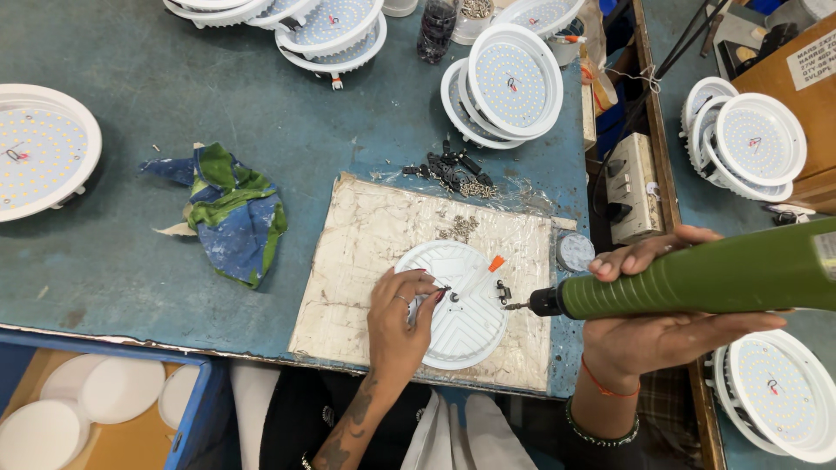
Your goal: The person assembles LED light fixtures by wiping the LED surface, then using a green electric screwdriver to fasten screws into the fixture. They handle multiple units, placing completed ones aside and picking up new ones from a stack.
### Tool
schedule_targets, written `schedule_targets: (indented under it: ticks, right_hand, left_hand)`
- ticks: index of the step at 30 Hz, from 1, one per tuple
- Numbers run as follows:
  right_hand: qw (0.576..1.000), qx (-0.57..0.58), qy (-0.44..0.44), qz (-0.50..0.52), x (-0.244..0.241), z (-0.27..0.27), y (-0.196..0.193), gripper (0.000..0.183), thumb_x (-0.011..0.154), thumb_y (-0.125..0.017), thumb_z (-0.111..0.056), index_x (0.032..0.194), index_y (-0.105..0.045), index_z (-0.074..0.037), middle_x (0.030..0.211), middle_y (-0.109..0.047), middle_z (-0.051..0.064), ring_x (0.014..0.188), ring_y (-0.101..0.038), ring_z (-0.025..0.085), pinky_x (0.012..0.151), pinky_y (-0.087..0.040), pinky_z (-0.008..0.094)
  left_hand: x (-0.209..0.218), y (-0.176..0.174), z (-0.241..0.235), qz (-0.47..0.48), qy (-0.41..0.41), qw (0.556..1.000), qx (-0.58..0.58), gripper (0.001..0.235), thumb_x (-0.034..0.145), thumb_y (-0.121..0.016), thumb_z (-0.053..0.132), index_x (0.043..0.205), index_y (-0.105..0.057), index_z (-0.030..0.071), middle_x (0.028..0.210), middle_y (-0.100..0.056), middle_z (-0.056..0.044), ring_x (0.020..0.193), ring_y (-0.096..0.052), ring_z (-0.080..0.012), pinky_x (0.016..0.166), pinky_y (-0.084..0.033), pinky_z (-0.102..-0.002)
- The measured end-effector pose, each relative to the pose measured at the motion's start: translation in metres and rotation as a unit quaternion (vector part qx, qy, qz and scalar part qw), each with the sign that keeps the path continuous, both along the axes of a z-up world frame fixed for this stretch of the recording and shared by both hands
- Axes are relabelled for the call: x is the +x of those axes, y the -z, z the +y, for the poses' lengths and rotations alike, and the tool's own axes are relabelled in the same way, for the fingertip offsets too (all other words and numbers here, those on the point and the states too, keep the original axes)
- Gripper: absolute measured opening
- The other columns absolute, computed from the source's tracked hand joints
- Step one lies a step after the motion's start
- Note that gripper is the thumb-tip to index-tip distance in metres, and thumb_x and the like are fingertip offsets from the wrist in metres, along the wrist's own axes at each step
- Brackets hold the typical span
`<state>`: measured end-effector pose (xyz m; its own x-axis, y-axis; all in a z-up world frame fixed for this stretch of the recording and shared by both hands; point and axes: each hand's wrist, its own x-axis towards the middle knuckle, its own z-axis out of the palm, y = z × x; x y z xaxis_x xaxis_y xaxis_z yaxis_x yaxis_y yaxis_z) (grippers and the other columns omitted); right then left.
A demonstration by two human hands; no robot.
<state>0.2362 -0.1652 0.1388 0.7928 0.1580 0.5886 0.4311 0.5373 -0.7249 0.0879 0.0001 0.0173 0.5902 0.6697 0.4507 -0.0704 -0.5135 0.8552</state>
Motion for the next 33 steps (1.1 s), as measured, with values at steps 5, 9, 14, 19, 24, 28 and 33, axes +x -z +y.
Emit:
schedule_targets:
  ticks: [5,9,14,19,24,28,33]
  right_hand:
    - [0.999,0.018,-0.037,0.025,-0.003,0.006,0.002,0.093,0.098,-0.023,-0.082,0.119,-0.051,0.003,0.076,-0.052,0.014,0.062,-0.056,0.022,0.061,-0.054,0.036]
    - [0.998,0.018,-0.054,0.022,-0.006,0.010,0.000,0.093,0.097,-0.025,-0.083,0.118,-0.051,0.004,0.075,-0.052,0.014,0.059,-0.056,0.022,0.060,-0.053,0.036]
    - [0.998,0.020,-0.055,0.018,-0.010,0.014,-0.001,0.091,0.101,-0.028,-0.083,0.116,-0.051,0.004,0.074,-0.052,0.015,0.058,-0.055,0.023,0.059,-0.053,0.036]
    - [0.996,0.036,-0.072,0.036,-0.013,0.013,0.000,0.092,0.098,-0.028,-0.081,0.117,-0.051,0.005,0.076,-0.053,0.016,0.062,-0.055,0.023,0.062,-0.053,0.037]
    - [0.995,0.042,-0.088,0.037,-0.010,0.008,0.000,0.092,0.098,-0.027,-0.081,0.118,-0.052,0.005,0.077,-0.053,0.016,0.064,-0.056,0.024,0.063,-0.054,0.038]
    - [0.995,0.040,-0.088,0.035,-0.007,0.005,0.001,0.091,0.099,-0.028,-0.081,0.119,-0.052,0.005,0.078,-0.054,0.016,0.064,-0.057,0.023,0.063,-0.054,0.038]
    - [0.995,0.041,-0.086,0.030,-0.007,0.004,0.001,0.090,0.103,-0.030,-0.081,0.121,-0.052,0.004,0.078,-0.055,0.016,0.064,-0.058,0.023,0.063,-0.055,0.039]
  left_hand:
    - [-0.005,-0.006,0.000,0.023,-0.024,0.996,0.087,0.006,0.087,-0.073,0.005,0.093,-0.074,0.005,0.105,-0.070,-0.006,0.113,-0.065,-0.0237,0.116,-0.035,-0.051]
    - [-0.009,-0.007,0.002,0.033,-0.045,0.988,0.144,0.007,0.088,-0.073,0.006,0.095,-0.074,0.005,0.107,-0.070,-0.005,0.115,-0.065,-0.0226,0.118,-0.033,-0.053]
    - [-0.012,-0.006,0.001,0.031,-0.034,0.987,0.152,0.007,0.088,-0.073,0.006,0.095,-0.074,0.005,0.109,-0.070,-0.005,0.117,-0.065,-0.0220,0.120,-0.032,-0.054]
    - [-0.012,-0.006,0.000,0.021,-0.026,0.989,0.147,0.006,0.088,-0.074,0.006,0.093,-0.074,0.006,0.109,-0.071,-0.005,0.116,-0.066,-0.0218,0.120,-0.032,-0.054]
    - [-0.013,-0.006,-0.001,0.006,-0.016,0.989,0.149,0.005,0.088,-0.075,0.005,0.092,-0.072,0.006,0.109,-0.073,-0.007,0.115,-0.068,-0.0222,0.119,-0.033,-0.054]
    - [-0.012,-0.004,0.002,0.002,-0.024,0.987,0.157,0.008,0.088,-0.075,0.004,0.094,-0.070,0.006,0.109,-0.075,-0.010,0.114,-0.070,-0.0237,0.120,-0.032,-0.053]
    - [-0.019,-0.004,0.021,-0.012,-0.064,0.988,0.138,0.011,0.089,-0.074,0.001,0.097,-0.068,0.005,0.103,-0.077,-0.008,0.102,-0.076,-0.0239,0.116,-0.041,-0.051]
